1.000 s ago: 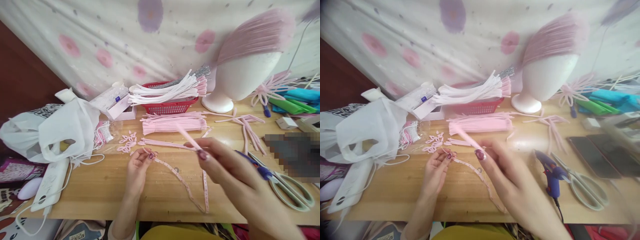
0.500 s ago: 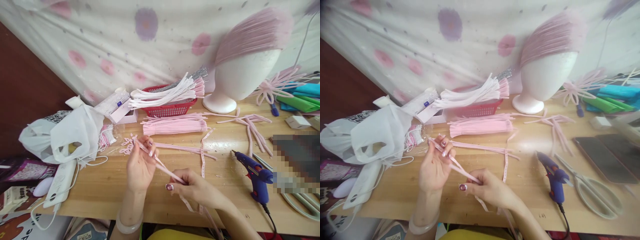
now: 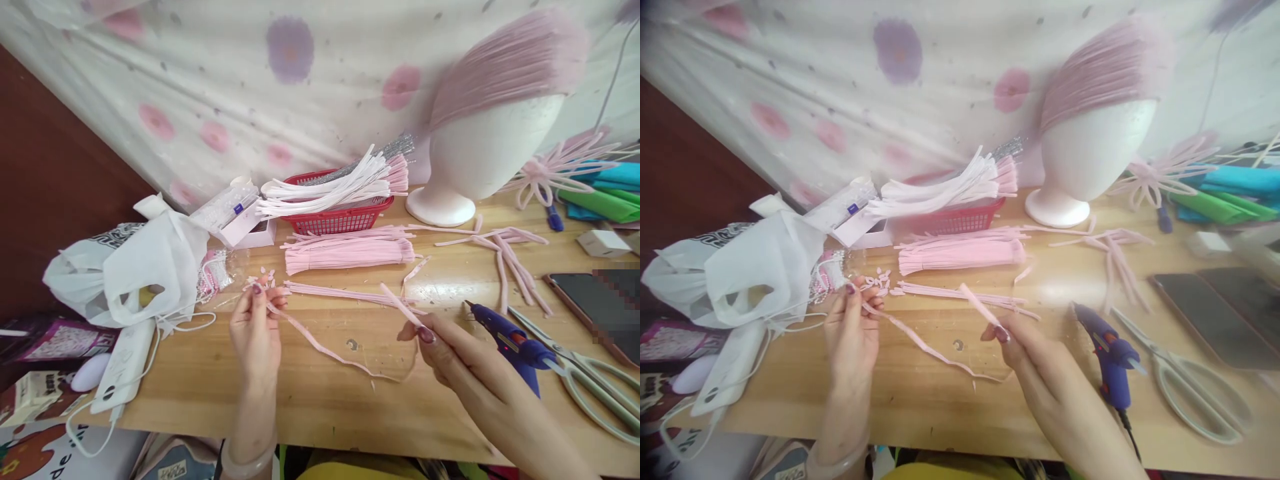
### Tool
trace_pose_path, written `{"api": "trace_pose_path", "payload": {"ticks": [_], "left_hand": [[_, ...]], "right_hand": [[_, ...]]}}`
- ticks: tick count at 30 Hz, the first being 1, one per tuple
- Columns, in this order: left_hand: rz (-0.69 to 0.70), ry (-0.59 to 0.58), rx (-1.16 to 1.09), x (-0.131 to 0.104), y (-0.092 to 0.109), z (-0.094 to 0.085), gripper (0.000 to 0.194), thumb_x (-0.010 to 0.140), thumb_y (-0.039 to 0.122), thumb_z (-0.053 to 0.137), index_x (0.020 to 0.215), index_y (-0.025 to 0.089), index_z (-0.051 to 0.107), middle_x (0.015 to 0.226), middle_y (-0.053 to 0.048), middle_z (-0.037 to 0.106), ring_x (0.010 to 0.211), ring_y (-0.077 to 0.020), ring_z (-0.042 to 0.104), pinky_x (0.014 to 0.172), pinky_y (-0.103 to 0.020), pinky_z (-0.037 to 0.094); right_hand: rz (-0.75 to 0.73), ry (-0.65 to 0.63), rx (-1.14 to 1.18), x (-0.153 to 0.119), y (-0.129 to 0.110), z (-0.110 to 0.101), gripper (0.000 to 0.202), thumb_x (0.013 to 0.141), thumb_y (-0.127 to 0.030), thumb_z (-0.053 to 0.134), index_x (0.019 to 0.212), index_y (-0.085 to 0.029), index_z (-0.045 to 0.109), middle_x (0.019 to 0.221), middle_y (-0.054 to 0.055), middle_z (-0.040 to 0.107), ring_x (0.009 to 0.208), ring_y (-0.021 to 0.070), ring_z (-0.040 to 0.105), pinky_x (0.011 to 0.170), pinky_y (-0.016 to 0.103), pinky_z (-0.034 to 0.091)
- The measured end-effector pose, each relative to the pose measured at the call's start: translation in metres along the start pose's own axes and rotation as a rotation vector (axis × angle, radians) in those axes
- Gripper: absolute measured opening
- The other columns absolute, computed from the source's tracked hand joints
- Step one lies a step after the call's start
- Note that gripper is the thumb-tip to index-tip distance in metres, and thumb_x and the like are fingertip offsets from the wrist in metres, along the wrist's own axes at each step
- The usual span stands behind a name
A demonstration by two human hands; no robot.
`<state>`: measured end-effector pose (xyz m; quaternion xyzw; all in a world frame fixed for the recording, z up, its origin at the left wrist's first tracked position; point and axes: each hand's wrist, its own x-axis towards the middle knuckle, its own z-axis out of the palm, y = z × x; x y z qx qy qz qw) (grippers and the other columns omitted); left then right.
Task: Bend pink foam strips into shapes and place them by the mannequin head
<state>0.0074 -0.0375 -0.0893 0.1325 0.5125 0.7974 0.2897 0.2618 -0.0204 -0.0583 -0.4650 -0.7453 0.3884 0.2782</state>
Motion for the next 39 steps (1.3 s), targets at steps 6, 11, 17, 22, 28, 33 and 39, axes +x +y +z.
{"api": "trace_pose_path", "payload": {"ticks": [6,11,17,22,28,33,39], "left_hand": [[-0.256,-0.218,-0.034,-0.034,-0.005,0.014,0.028,0.070,0.040,0.085,0.080,0.017,0.073,0.089,-0.007,0.080,0.077,-0.0154,0.075,0.073,-0.023,0.059],[-0.369,-0.291,-0.053,-0.048,-0.003,0.018,0.024,0.072,0.033,0.083,0.089,0.018,0.077,0.097,-0.007,0.080,0.086,-0.0179,0.076,0.075,-0.023,0.060],[-0.312,-0.284,0.009,-0.052,-0.005,0.020,0.020,0.081,0.030,0.076,0.097,0.018,0.074,0.107,-0.010,0.078,0.095,-0.0217,0.075,0.083,-0.029,0.061],[-0.309,-0.338,-0.044,-0.062,-0.006,0.026,0.024,0.087,0.035,0.071,0.104,0.019,0.071,0.114,-0.012,0.076,0.101,-0.0262,0.074,0.088,-0.038,0.060],[-0.282,-0.349,0.031,-0.067,-0.007,0.027,0.024,0.089,0.038,0.068,0.105,0.019,0.067,0.117,-0.013,0.075,0.105,-0.0267,0.072,0.093,-0.040,0.058],[-0.267,-0.348,0.082,-0.066,-0.008,0.026,0.020,0.089,0.036,0.069,0.097,0.018,0.063,0.115,-0.014,0.075,0.104,-0.0272,0.073,0.091,-0.040,0.058],[-0.283,-0.340,0.118,-0.063,-0.007,0.023,0.023,0.085,0.034,0.074,0.099,0.019,0.064,0.112,-0.014,0.077,0.101,-0.0271,0.074,0.081,-0.035,0.061]], "right_hand": [[-0.180,-0.199,0.445,0.029,-0.012,0.051,0.034,0.101,-0.041,0.046,0.078,-0.021,0.062,0.101,0.007,0.065,0.099,0.0227,0.060,0.089,0.034,0.049],[-0.206,-0.131,0.525,0.036,-0.013,0.089,0.026,0.103,-0.031,0.044,0.087,-0.022,0.062,0.100,0.007,0.062,0.108,0.0234,0.052,0.099,0.038,0.042],[-0.229,-0.029,0.441,0.024,-0.010,0.097,0.030,0.101,-0.027,0.045,0.075,-0.020,0.056,0.092,0.007,0.056,0.101,0.0229,0.051,0.090,0.038,0.042],[-0.212,-0.003,0.387,0.027,-0.009,0.101,0.034,0.100,-0.026,0.044,0.067,-0.020,0.051,0.082,0.005,0.052,0.089,0.0221,0.050,0.084,0.038,0.043],[-0.224,0.037,0.383,0.029,-0.012,0.099,0.037,0.101,-0.027,0.042,0.065,-0.020,0.046,0.080,0.004,0.055,0.082,0.0203,0.051,0.077,0.034,0.043],[-0.179,-0.046,0.465,0.025,-0.009,0.099,0.036,0.102,-0.031,0.042,0.069,-0.020,0.049,0.075,0.002,0.055,0.073,0.0171,0.051,0.071,0.030,0.043],[-0.076,-0.109,0.486,0.021,-0.001,0.100,0.037,0.103,-0.038,0.042,0.073,-0.020,0.051,0.072,0.001,0.055,0.068,0.0158,0.050,0.067,0.028,0.041]]}}
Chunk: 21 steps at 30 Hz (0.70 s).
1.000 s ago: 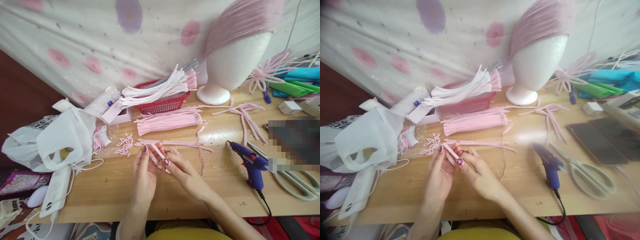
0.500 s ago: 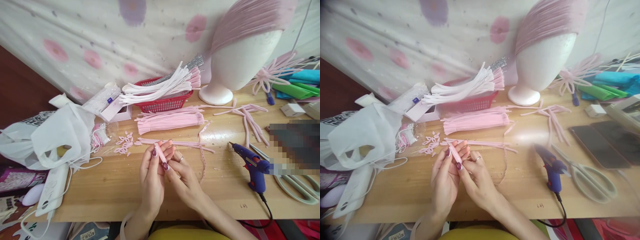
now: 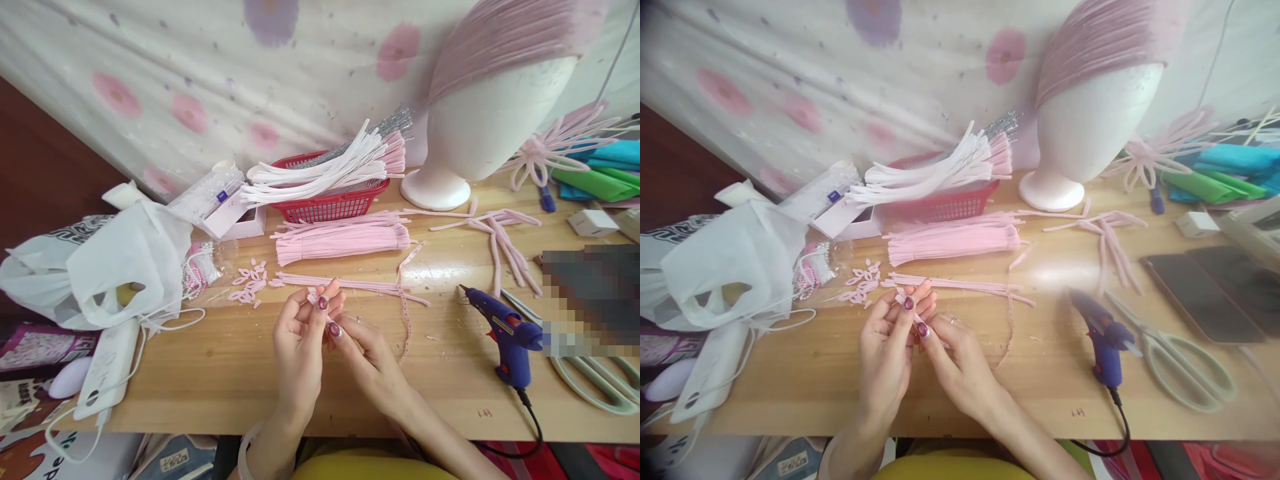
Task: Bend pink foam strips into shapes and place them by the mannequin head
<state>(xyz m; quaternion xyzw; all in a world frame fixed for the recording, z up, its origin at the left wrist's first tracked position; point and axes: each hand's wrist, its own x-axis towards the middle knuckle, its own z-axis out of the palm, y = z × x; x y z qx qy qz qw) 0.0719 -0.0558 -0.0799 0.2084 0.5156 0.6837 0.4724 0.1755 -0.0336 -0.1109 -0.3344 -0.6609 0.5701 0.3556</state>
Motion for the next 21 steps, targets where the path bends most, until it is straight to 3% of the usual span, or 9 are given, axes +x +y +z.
{"api": "trace_pose_path", "payload": {"ticks": [8,15,21], "left_hand": [[0.019,-0.062,0.054,-0.003,-0.003,-0.006,0.021,0.092,0.036,0.066,0.102,0.018,0.067,0.119,-0.016,0.073,0.106,-0.0276,0.072,0.084,-0.034,0.059],[0.086,0.001,0.154,-0.004,-0.003,-0.011,0.021,0.087,0.036,0.071,0.097,0.017,0.069,0.113,-0.016,0.076,0.103,-0.0282,0.073,0.084,-0.036,0.059],[0.080,0.049,0.164,-0.003,0.004,-0.009,0.023,0.077,0.036,0.081,0.087,0.017,0.074,0.099,-0.009,0.078,0.080,-0.0170,0.072,0.071,-0.024,0.059]], "right_hand": [[-0.025,0.112,-0.012,0.000,0.001,0.005,0.038,0.104,-0.036,0.039,0.070,-0.021,0.047,0.067,0.000,0.052,0.064,0.0154,0.048,0.063,0.027,0.039],[-0.153,0.112,-0.139,-0.001,-0.001,-0.001,0.034,0.101,-0.026,0.039,0.067,-0.022,0.043,0.066,0.000,0.048,0.064,0.0162,0.046,0.063,0.029,0.038],[-0.171,0.070,-0.129,-0.008,0.002,-0.009,0.031,0.103,-0.027,0.039,0.075,-0.021,0.050,0.072,0.001,0.052,0.068,0.0162,0.049,0.064,0.029,0.038]]}}
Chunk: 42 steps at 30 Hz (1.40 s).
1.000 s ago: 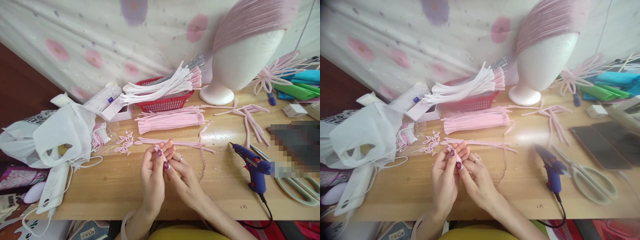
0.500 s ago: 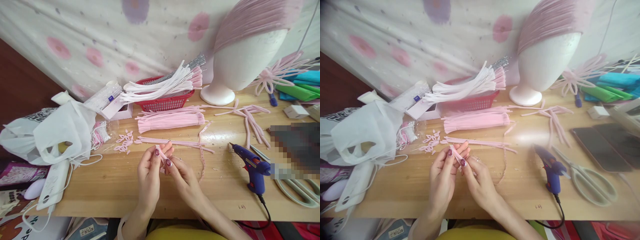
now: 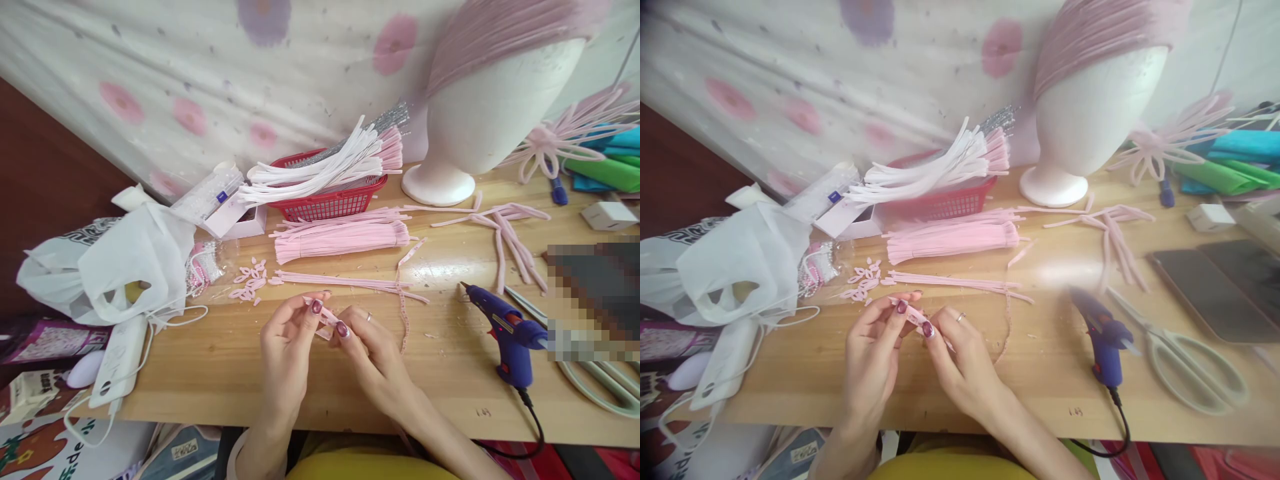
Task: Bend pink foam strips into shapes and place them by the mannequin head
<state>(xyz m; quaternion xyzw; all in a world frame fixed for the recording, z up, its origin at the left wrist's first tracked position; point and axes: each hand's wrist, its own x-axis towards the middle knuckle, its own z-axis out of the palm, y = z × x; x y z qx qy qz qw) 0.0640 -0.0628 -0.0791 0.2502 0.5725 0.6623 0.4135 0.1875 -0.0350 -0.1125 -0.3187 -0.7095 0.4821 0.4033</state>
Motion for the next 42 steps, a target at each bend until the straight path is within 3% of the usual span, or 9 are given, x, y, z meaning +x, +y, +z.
{"api": "trace_pose_path", "payload": {"ticks": [4,7,10,13,23,31,36,40,42], "left_hand": [[-0.027,-0.009,-0.106,-0.002,0.006,0.004,0.021,0.073,0.035,0.084,0.081,0.018,0.074,0.095,-0.007,0.079,0.073,-0.0151,0.072,0.070,-0.025,0.060],[-0.072,-0.039,-0.161,-0.003,0.007,0.006,0.020,0.072,0.034,0.085,0.080,0.019,0.074,0.089,-0.006,0.080,0.081,-0.0192,0.075,0.075,-0.027,0.060],[-0.083,-0.053,-0.171,-0.004,0.005,0.005,0.017,0.073,0.031,0.085,0.078,0.019,0.074,0.083,-0.003,0.079,0.088,-0.0204,0.076,0.081,-0.026,0.060],[-0.083,-0.076,-0.145,-0.006,0.003,0.003,0.016,0.074,0.031,0.084,0.078,0.019,0.075,0.082,-0.002,0.079,0.089,-0.0207,0.077,0.083,-0.025,0.059],[-0.120,-0.160,-0.074,-0.009,-0.003,0.000,0.019,0.080,0.035,0.080,0.087,0.018,0.077,0.093,-0.009,0.080,0.086,-0.0221,0.076,0.067,-0.022,0.058],[-0.148,-0.164,-0.116,-0.009,-0.002,0.002,0.018,0.078,0.033,0.081,0.087,0.018,0.077,0.097,-0.009,0.080,0.094,-0.0243,0.076,0.067,-0.021,0.060],[-0.108,-0.070,-0.187,-0.006,-0.001,-0.001,0.011,0.076,0.028,0.083,0.079,0.019,0.077,0.089,-0.003,0.081,0.097,-0.0236,0.076,0.076,-0.021,0.061],[-0.072,-0.054,-0.250,-0.003,0.000,-0.004,0.009,0.076,0.027,0.084,0.079,0.021,0.077,0.085,0.000,0.081,0.095,-0.0212,0.076,0.079,-0.020,0.061],[-0.060,-0.049,-0.270,-0.001,0.001,-0.005,0.008,0.076,0.026,0.083,0.080,0.021,0.077,0.085,0.000,0.081,0.091,-0.0205,0.077,0.078,-0.020,0.061]], "right_hand": [[0.071,-0.038,0.076,-0.003,-0.002,-0.008,0.030,0.105,-0.032,0.037,0.085,-0.020,0.055,0.084,0.003,0.060,0.080,0.0176,0.057,0.074,0.030,0.043],[0.113,0.066,0.111,0.002,-0.004,-0.018,0.019,0.104,-0.032,0.042,0.099,-0.022,0.057,0.096,0.004,0.065,0.092,0.0188,0.061,0.083,0.031,0.046],[0.022,0.193,-0.004,0.010,-0.007,-0.030,0.011,0.101,-0.027,0.051,0.103,-0.021,0.059,0.099,0.005,0.066,0.095,0.0188,0.062,0.086,0.030,0.046],[-0.045,0.195,-0.100,0.016,-0.010,-0.036,0.011,0.100,-0.022,0.051,0.096,-0.020,0.062,0.092,0.004,0.067,0.088,0.0176,0.063,0.080,0.029,0.047],[-0.129,0.186,-0.158,0.018,-0.006,-0.027,0.014,0.098,-0.013,0.050,0.092,-0.019,0.062,0.083,0.003,0.066,0.076,0.0156,0.063,0.070,0.026,0.049],[-0.342,0.340,-0.554,0.021,0.000,-0.021,0.016,0.094,-0.006,0.049,0.099,-0.017,0.060,0.093,0.011,0.070,0.086,0.0223,0.066,0.077,0.036,0.053],[-0.266,0.435,-0.569,0.021,-0.001,-0.039,0.015,0.094,-0.008,0.050,0.091,-0.020,0.059,0.085,0.006,0.069,0.078,0.0193,0.065,0.071,0.032,0.050],[-0.228,0.438,-0.515,0.016,-0.006,-0.050,0.034,0.094,-0.011,0.054,0.062,-0.021,0.052,0.059,-0.002,0.057,0.057,0.0145,0.055,0.061,0.030,0.043],[-0.215,0.420,-0.484,0.013,-0.007,-0.050,0.027,0.092,-0.012,0.059,0.066,-0.021,0.057,0.072,0.001,0.067,0.067,0.0170,0.062,0.068,0.031,0.047]]}}
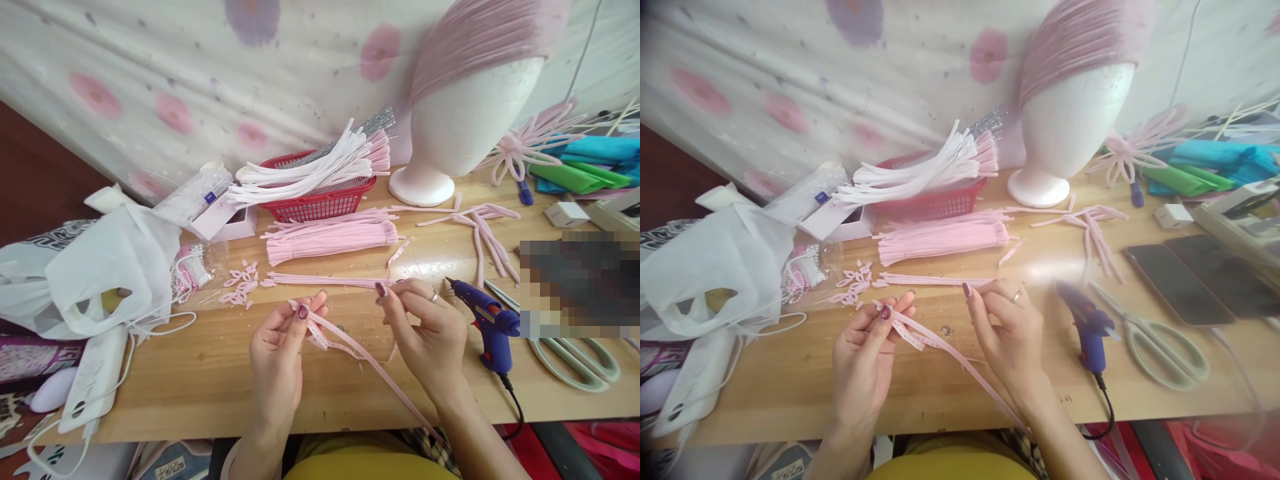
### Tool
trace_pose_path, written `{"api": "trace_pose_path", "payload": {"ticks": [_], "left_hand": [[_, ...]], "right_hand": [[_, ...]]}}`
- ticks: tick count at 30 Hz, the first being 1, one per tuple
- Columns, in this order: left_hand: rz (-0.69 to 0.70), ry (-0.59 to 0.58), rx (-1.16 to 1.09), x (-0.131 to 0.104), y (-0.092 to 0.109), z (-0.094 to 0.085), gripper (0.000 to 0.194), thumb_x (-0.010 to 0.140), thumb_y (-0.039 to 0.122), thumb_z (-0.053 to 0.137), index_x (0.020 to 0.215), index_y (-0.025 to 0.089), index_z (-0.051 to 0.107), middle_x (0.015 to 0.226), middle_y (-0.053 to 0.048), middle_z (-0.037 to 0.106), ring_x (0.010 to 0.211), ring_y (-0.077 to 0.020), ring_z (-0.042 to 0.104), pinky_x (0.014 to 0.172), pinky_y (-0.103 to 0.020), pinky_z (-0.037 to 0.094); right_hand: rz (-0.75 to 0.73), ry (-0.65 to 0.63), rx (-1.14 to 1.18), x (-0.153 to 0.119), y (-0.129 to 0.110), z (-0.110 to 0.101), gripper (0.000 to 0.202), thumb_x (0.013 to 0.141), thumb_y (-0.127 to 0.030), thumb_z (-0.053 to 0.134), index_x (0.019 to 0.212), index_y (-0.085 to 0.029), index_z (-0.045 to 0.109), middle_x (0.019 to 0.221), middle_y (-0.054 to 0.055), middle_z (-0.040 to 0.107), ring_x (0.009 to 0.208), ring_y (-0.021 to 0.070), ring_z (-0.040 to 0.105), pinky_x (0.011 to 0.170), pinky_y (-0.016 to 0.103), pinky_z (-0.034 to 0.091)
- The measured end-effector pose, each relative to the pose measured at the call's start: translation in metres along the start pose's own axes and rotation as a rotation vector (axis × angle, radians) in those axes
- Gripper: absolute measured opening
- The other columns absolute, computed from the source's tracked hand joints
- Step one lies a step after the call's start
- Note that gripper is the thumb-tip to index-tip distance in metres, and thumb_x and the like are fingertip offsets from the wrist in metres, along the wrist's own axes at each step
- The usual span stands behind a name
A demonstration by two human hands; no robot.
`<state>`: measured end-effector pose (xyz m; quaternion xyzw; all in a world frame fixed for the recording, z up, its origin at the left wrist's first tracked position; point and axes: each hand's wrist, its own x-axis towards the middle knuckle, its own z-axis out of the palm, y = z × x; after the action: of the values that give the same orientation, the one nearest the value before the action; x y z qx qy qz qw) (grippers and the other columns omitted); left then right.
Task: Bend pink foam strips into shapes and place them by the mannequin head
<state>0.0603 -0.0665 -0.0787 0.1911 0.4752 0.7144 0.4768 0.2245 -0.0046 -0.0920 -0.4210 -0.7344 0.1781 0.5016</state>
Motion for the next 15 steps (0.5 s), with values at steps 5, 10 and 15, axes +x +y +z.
{"api": "trace_pose_path", "payload": {"ticks": [5,10,15], "left_hand": [[-0.008,0.011,-0.004,0.001,0.001,0.001,0.011,0.074,0.026,0.084,0.078,0.019,0.076,0.085,-0.002,0.081,0.092,-0.0207,0.077,0.077,-0.020,0.061],[-0.059,-0.014,0.044,-0.002,-0.001,0.003,0.018,0.075,0.030,0.084,0.083,0.017,0.073,0.095,-0.007,0.081,0.085,-0.0179,0.077,0.073,-0.018,0.060],[0.014,0.009,0.140,-0.005,-0.004,0.002,0.020,0.081,0.032,0.079,0.090,0.018,0.069,0.101,-0.008,0.080,0.091,-0.0181,0.077,0.081,-0.022,0.059]], "right_hand": [[0.206,-0.174,0.271,-0.009,-0.011,0.008,0.041,0.094,-0.020,0.061,0.134,-0.025,0.052,0.109,0.006,0.074,0.101,0.0213,0.069,0.090,0.036,0.052],[0.325,-0.402,0.467,-0.019,-0.027,0.021,0.014,0.098,-0.027,0.055,0.089,-0.021,0.064,0.085,0.001,0.074,0.078,0.0158,0.069,0.070,0.025,0.051],[0.358,-0.323,0.549,-0.025,-0.034,0.032,0.017,0.097,-0.028,0.057,0.082,-0.021,0.060,0.090,0.003,0.069,0.085,0.0166,0.065,0.077,0.028,0.048]]}}
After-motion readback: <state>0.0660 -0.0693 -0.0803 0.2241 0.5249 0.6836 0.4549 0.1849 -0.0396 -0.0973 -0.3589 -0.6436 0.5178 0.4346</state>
